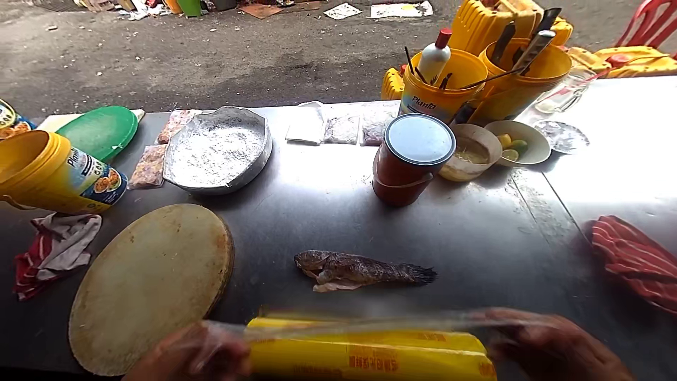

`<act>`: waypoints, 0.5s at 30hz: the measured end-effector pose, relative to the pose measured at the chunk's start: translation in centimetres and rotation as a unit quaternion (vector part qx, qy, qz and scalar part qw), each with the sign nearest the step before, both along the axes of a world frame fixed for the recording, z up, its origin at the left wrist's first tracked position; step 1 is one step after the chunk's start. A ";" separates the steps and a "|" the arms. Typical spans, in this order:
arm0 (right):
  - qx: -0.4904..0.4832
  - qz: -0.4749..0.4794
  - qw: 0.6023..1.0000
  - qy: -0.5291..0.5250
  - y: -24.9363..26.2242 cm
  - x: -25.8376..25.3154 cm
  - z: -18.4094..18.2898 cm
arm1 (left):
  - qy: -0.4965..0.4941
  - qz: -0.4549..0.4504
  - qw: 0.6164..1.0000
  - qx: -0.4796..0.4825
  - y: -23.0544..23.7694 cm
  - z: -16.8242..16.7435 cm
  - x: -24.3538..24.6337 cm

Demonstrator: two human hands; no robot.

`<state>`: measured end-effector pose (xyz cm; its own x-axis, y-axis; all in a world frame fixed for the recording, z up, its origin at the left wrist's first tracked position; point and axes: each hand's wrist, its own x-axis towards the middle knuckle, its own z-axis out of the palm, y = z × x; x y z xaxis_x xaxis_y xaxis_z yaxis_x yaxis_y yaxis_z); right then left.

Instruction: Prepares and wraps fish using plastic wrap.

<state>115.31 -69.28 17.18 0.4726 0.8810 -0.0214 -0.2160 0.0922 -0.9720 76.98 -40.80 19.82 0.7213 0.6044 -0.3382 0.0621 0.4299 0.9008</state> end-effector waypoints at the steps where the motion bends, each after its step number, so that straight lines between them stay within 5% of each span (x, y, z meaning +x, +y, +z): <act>1: 0.021 -0.086 0.995 -0.052 3.5 0.4 -3.9 | -0.019 0.046 0.997 0.066 1.2 -3.0 2.8; 3: -0.027 -0.157 0.959 -0.234 9.4 1.3 -11.9 | 0.026 0.052 0.961 0.271 3.8 -10.1 8.8; 5: -0.179 -0.014 0.887 -0.424 12.2 1.8 -17.4 | 0.171 -0.107 0.889 0.412 6.1 -15.6 12.7; 7: -0.315 0.176 0.796 -0.486 13.2 1.9 -18.7 | 0.281 -0.290 0.792 0.458 7.5 -18.5 14.5; 9: -0.335 0.223 0.750 -0.525 13.3 1.8 -18.3 | 0.306 -0.350 0.738 0.490 7.9 -19.6 14.9; 13: -0.232 0.159 0.739 -0.613 12.5 1.1 -19.1 | 0.327 -0.410 0.718 0.458 7.8 -19.1 16.0; 15: -0.259 0.180 0.757 -0.572 13.2 1.1 -18.9 | 0.349 -0.432 0.733 0.393 8.7 -19.0 16.8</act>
<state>116.40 -56.11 -1.75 0.1742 0.9707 -0.1656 0.8741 -0.2299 -0.4279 93.78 -32.14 0.85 0.7666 0.2295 -0.5997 0.5690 -0.6757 0.4687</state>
